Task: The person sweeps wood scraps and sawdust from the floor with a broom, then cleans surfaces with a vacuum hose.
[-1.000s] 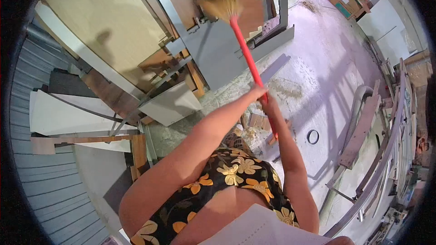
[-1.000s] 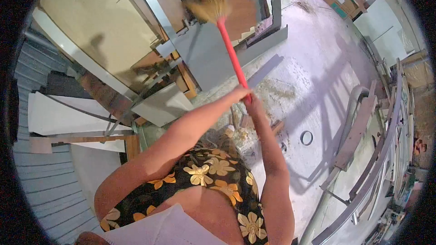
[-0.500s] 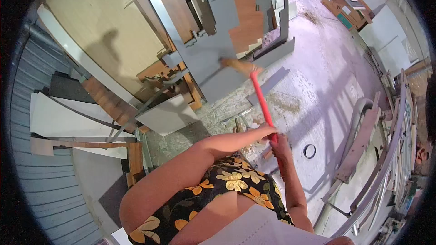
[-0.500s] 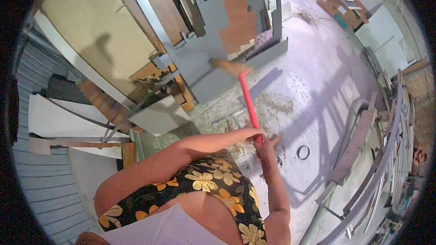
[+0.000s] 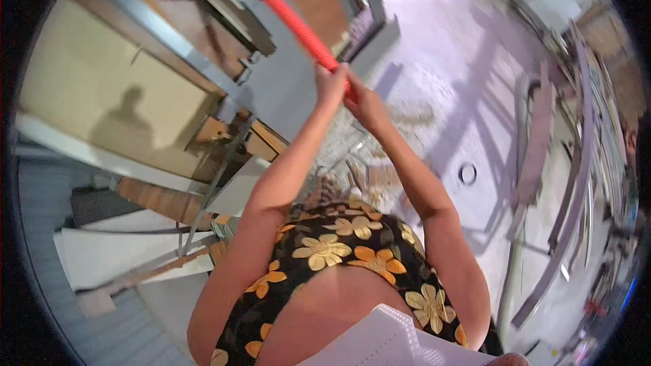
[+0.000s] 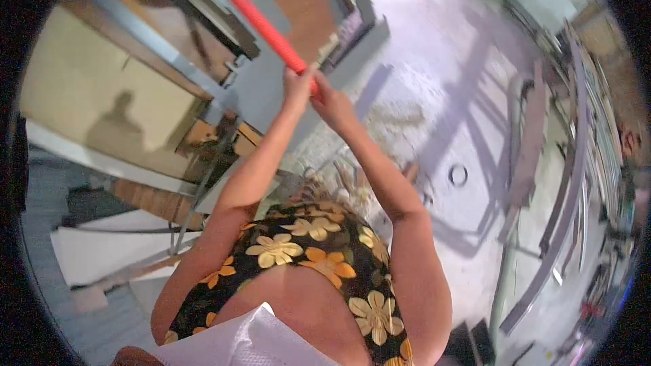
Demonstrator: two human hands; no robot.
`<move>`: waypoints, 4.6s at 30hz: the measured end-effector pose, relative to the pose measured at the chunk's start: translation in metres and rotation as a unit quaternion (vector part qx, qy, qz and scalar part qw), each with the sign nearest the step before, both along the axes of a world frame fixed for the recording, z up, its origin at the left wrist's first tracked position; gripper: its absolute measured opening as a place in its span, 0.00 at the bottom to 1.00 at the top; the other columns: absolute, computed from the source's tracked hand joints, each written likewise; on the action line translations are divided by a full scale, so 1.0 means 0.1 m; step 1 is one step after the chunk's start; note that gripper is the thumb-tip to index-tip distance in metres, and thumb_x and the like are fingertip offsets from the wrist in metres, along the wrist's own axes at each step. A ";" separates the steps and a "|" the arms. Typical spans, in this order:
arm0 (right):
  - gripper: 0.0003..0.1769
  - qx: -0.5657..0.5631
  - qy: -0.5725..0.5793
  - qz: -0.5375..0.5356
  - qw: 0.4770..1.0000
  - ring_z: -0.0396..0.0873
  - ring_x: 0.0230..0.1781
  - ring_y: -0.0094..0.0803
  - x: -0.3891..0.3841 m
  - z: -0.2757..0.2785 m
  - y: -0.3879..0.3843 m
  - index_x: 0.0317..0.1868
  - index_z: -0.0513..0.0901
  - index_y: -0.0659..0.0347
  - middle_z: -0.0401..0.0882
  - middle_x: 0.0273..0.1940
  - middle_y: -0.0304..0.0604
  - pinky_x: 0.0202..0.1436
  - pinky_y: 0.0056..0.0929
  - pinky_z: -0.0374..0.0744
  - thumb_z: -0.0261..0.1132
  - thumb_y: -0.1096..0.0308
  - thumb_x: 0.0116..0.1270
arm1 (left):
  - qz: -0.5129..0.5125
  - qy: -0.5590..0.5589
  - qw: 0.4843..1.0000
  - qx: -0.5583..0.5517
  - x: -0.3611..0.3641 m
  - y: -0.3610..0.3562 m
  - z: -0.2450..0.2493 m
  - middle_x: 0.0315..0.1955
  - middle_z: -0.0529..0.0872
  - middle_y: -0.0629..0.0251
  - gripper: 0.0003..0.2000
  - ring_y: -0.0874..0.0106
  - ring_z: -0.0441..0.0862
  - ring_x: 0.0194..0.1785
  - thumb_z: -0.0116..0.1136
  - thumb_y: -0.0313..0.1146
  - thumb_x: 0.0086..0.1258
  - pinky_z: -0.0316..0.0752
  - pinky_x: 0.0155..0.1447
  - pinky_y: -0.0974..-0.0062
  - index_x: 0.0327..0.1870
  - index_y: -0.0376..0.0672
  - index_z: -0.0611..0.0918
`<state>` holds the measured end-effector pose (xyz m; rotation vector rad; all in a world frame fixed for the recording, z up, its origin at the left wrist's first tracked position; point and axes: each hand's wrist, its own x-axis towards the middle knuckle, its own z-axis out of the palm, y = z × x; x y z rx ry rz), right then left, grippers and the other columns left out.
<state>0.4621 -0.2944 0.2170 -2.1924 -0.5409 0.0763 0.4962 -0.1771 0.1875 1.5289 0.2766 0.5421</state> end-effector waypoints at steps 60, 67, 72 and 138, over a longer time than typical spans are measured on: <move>0.34 0.149 0.020 -0.100 0.984 0.68 0.17 0.22 5.22 -0.38 -3.80 0.61 0.59 0.63 0.73 0.18 0.40 0.21 0.22 0.68 0.62 0.73 0.53 | -0.069 0.055 0.996 -0.018 5.23 -3.88 0.13 0.24 0.78 0.59 0.12 0.65 0.77 0.29 0.56 0.34 0.50 0.72 0.35 0.69 0.34 0.38 0.73; 0.31 0.238 0.064 -0.112 0.963 0.68 0.17 0.18 6.19 -0.09 -3.95 0.60 0.60 0.64 0.73 0.22 0.36 0.19 0.18 0.68 0.62 0.72 0.56 | -0.064 0.011 0.998 -0.025 6.26 -4.16 0.42 0.21 0.76 0.61 0.12 0.68 0.76 0.26 0.53 0.33 0.50 0.71 0.33 0.70 0.34 0.38 0.72; 0.21 0.285 0.081 -0.081 0.952 0.68 0.17 0.19 6.63 -0.08 -3.98 0.49 0.67 0.68 0.71 0.22 0.35 0.19 0.18 0.68 0.62 0.72 0.56 | -0.092 0.023 0.995 -0.002 6.68 -4.19 0.45 0.28 0.77 0.63 0.15 0.72 0.75 0.32 0.55 0.34 0.52 0.71 0.38 0.73 0.39 0.38 0.72; 0.10 0.331 0.375 0.398 0.769 0.72 0.16 0.26 10.55 -0.08 -2.94 0.37 0.63 0.62 0.68 0.22 0.38 0.16 0.24 0.72 0.56 0.71 0.57 | 0.301 0.227 0.917 -0.130 8.52 -5.43 -0.22 0.16 0.71 0.75 0.16 0.84 0.65 0.16 0.56 0.30 0.56 0.61 0.20 0.83 0.47 0.45 0.75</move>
